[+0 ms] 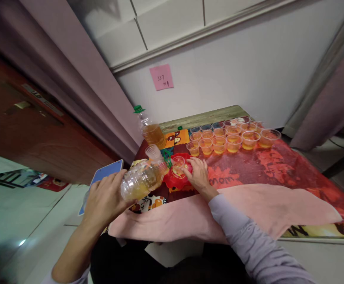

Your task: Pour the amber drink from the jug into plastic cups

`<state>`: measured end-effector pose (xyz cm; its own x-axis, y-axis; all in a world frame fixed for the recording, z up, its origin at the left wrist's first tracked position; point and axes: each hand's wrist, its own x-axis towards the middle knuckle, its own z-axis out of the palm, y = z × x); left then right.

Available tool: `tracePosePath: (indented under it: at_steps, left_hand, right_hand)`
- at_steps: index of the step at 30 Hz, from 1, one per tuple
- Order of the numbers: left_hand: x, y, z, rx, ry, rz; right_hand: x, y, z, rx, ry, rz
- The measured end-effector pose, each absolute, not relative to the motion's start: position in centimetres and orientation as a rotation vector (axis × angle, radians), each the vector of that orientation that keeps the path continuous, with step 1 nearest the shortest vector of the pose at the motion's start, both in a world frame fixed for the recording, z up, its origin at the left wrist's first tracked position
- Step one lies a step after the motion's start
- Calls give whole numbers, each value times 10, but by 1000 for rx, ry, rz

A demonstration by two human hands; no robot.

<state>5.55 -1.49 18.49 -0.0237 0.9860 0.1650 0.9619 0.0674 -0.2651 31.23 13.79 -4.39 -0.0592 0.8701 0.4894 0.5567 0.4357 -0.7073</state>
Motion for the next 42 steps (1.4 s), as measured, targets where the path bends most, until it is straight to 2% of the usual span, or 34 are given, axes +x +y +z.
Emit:
tracePosePath:
  at_steps: [42]
  left_hand:
    - [56, -15, 189, -1949, -2087, 105]
  right_hand:
    - [314, 135, -36, -1253, -1707, 427]
